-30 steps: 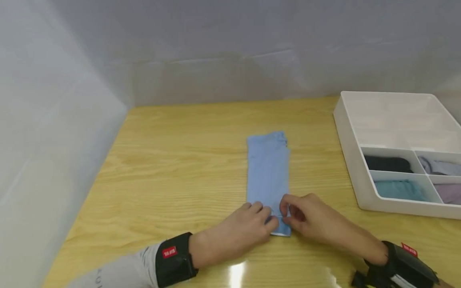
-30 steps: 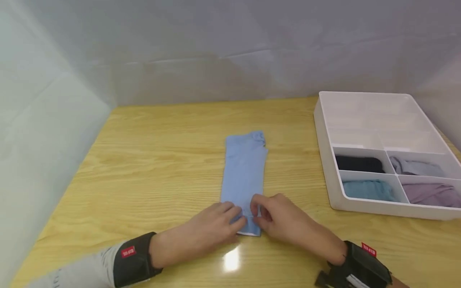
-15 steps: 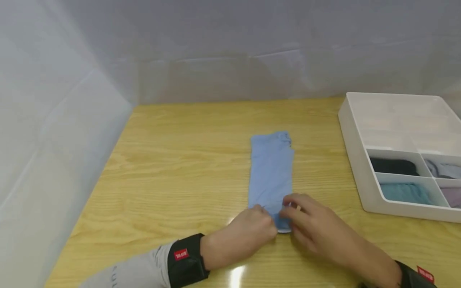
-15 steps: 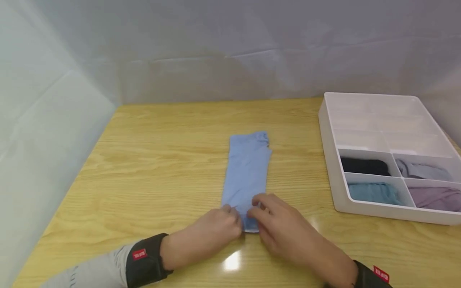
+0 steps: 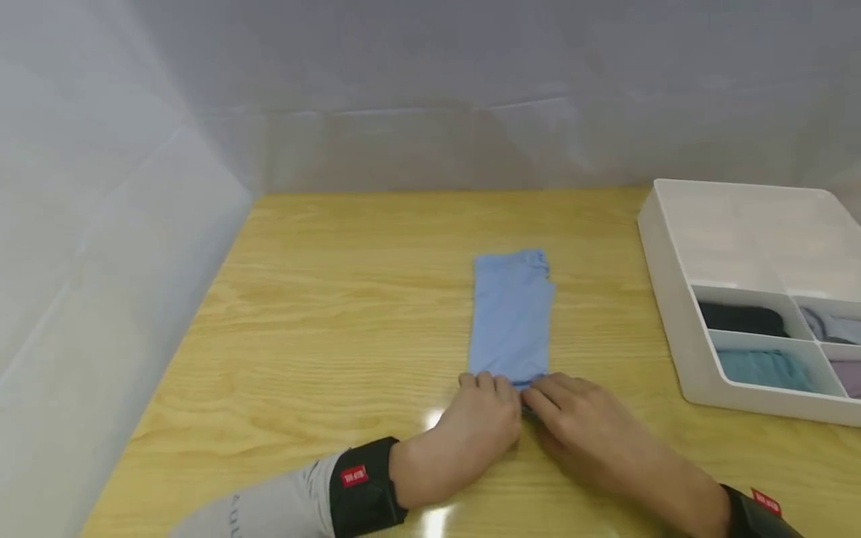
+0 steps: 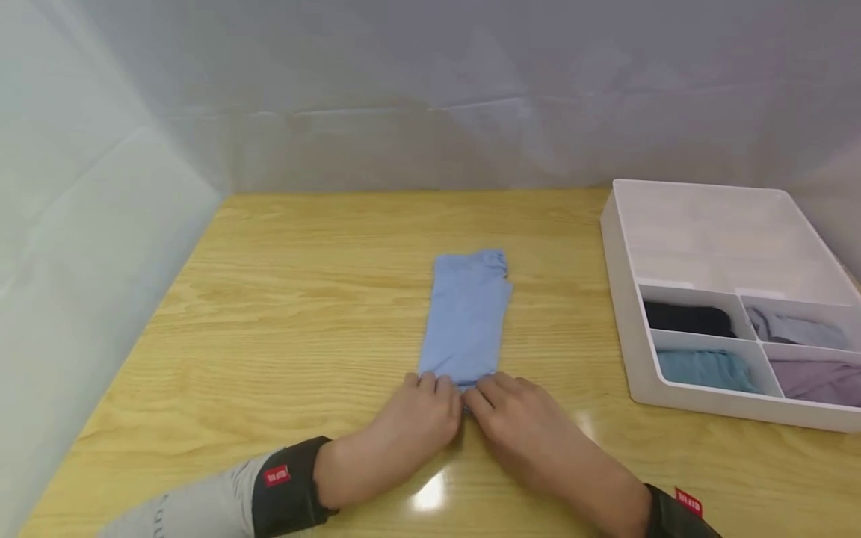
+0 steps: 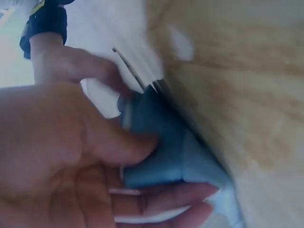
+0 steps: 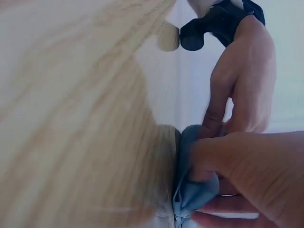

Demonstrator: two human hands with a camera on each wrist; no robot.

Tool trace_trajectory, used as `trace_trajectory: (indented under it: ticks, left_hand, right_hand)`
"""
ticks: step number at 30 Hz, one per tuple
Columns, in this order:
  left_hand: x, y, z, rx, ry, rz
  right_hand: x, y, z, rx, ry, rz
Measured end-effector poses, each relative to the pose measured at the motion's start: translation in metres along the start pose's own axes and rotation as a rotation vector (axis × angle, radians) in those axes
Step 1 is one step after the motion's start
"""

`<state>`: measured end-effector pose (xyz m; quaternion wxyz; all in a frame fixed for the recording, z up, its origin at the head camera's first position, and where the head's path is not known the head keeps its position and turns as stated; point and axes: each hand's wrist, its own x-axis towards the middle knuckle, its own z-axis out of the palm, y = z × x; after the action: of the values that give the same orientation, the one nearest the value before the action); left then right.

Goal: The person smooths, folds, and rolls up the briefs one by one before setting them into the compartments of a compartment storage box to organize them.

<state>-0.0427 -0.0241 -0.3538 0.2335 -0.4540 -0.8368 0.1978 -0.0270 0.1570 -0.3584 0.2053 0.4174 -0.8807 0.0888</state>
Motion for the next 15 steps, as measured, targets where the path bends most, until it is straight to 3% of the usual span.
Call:
trace_trajectory:
  ticks: [3, 7, 11, 13, 15]
  left_hand:
    - [0.001, -0.005, 0.003, -0.047, -0.059, -0.022]
    - [-0.002, -0.014, 0.002, -0.264, -0.156, 0.063]
    - [-0.002, -0.018, -0.003, -0.490, -0.283, 0.143]
    - [-0.001, -0.018, -0.003, -0.542, -0.316, 0.140]
    - [0.001, -0.017, -0.002, -0.529, -0.311, 0.127]
  right_hand:
    - [0.000, 0.002, -0.001, -0.032, 0.009, 0.004]
    - [-0.001, -0.002, -0.007, -0.006, -0.054, 0.047]
    - [-0.005, -0.003, -0.015, 0.182, -0.150, 0.162]
    - [-0.004, -0.002, -0.015, 0.275, -0.158, 0.235]
    - [-0.002, 0.000, -0.015, 0.319, -0.165, 0.307]
